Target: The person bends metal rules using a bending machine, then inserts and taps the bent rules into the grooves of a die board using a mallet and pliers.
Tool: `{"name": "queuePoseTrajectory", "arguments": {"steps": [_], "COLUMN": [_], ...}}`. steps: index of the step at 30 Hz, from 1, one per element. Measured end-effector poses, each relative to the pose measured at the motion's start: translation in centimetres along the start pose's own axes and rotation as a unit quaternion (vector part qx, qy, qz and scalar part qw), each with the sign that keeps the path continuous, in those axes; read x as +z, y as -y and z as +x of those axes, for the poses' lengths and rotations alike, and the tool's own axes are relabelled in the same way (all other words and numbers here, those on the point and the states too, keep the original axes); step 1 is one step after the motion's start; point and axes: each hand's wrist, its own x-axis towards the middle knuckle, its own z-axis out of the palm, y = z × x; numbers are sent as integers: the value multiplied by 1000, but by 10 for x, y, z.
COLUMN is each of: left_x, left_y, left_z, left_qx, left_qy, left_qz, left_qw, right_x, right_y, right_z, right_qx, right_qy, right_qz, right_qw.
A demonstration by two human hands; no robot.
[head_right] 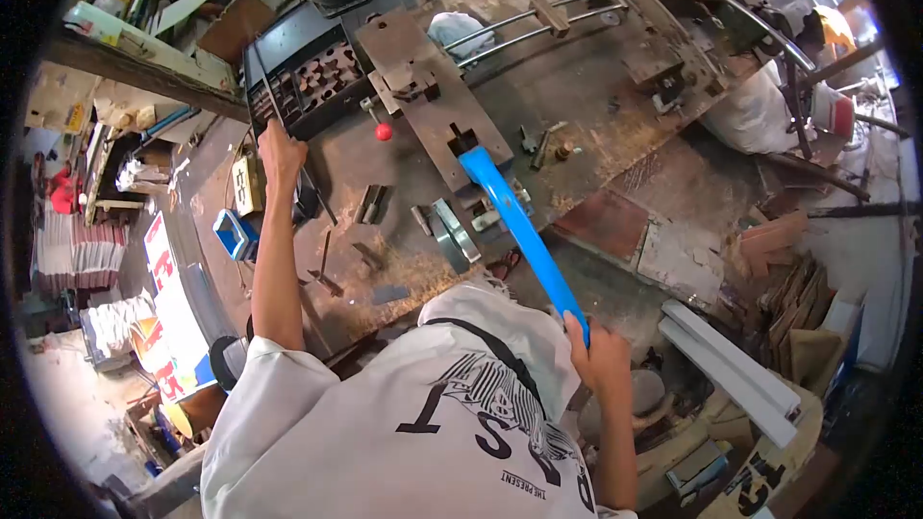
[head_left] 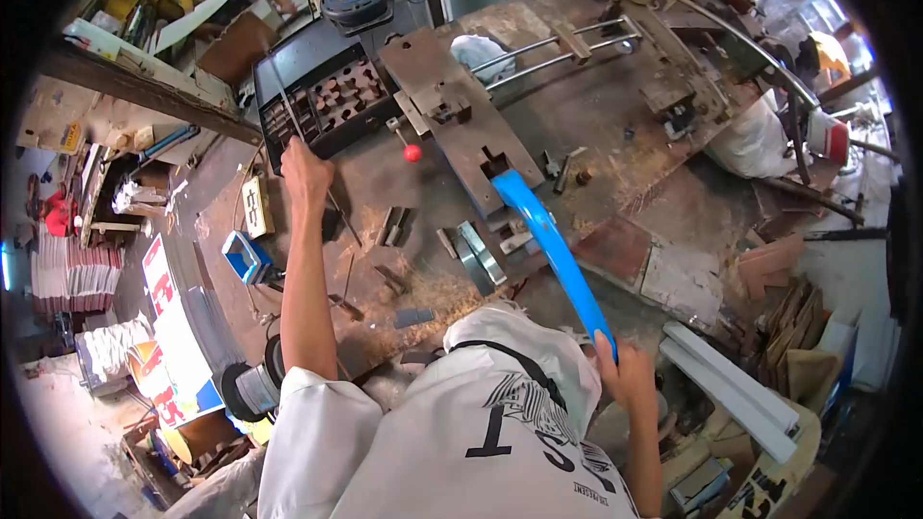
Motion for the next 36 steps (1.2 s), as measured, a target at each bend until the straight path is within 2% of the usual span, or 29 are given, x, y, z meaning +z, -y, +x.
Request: {"name": "queuePoseTrajectory", "arguments": {"steps": [2,4,6,8,10,11,12,13,14,15,16,17,18,19,20,21,22,23,24,25,26,27,29,30,32,34,35,36], "left_x": [13,30,37,17,2,1,3,16,29,33,35,37,25,8,1,-6,-7,9,0,16,35,45,66,75,92,120,128,120], "left_y": [18,42,51,14,-29,-54,-76,-92,-104,-112,-119,-122,-126,-129,-126,-126,-127,-116,-130,-136,-137,-134,-126,-124,-119,-105,-97,-96], "left_z": [1,-2,-6,-18,-21,-28,-38,-50,-59,-65,-68,-69,-57,-42,-19,4,29,41,45,38,28,28,40,57,98,108,104,95], "left_qx": [-41,-39,-50,-56,30,-80,-189,-264,-331,-336,-346,-350,-303,-256,-171,-156,-162,-51,-4,52,108,105,168,164,53,19,3,14], "left_qy": [34,39,23,-53,-159,-21,119,205,285,285,250,208,178,149,101,85,117,77,59,1,-51,-51,-134,-133,-212,-188,-175,-232], "left_qz": [-11,0,-60,-1,41,-70,-178,-277,-368,-367,-488,-600,-580,-556,-556,-521,-539,-475,-375,-340,-305,-302,-238,-236,-255,-214,-220,-248], "left_qw": [999,998,997,997,986,994,958,901,821,819,762,689,735,777,807,835,818,875,925,939,945,946,947,948,942,958,960,940], "right_x": [-5,-3,-7,-41,-72,-88,-102,-109,-109,-108,-113,-126,-129,-130,-131,-129,-121,-108,-88,-64,-37,-17,2,6,12,12,14,14], "right_y": [8,7,-2,32,59,69,77,82,72,50,44,40,57,79,104,131,164,216,241,260,272,288,304,306,307,309,305,305], "right_z": [5,-3,1,7,13,18,22,27,34,42,51,61,81,107,135,163,188,222,262,292,327,344,366,375,379,383,383,379], "right_qx": [31,60,10,95,145,143,118,92,90,69,48,7,9,-35,-80,-170,-247,-212,-217,-296,-330,-331,-331,-362,-394,-423,-464,-466], "right_qy": [17,31,9,106,193,193,216,239,242,335,424,463,465,505,544,398,245,165,112,14,-11,-30,-44,-43,-35,-28,-76,-74], "right_qz": [-15,-32,-74,-67,-66,-73,-88,-100,-105,-99,-92,-66,-67,-126,-187,-121,-45,101,83,90,93,71,47,6,-40,-48,-36,-34], "right_qw": [999,997,997,988,968,968,965,961,960,934,899,884,883,853,814,894,937,958,966,951,939,941,942,931,918,905,882,881]}}
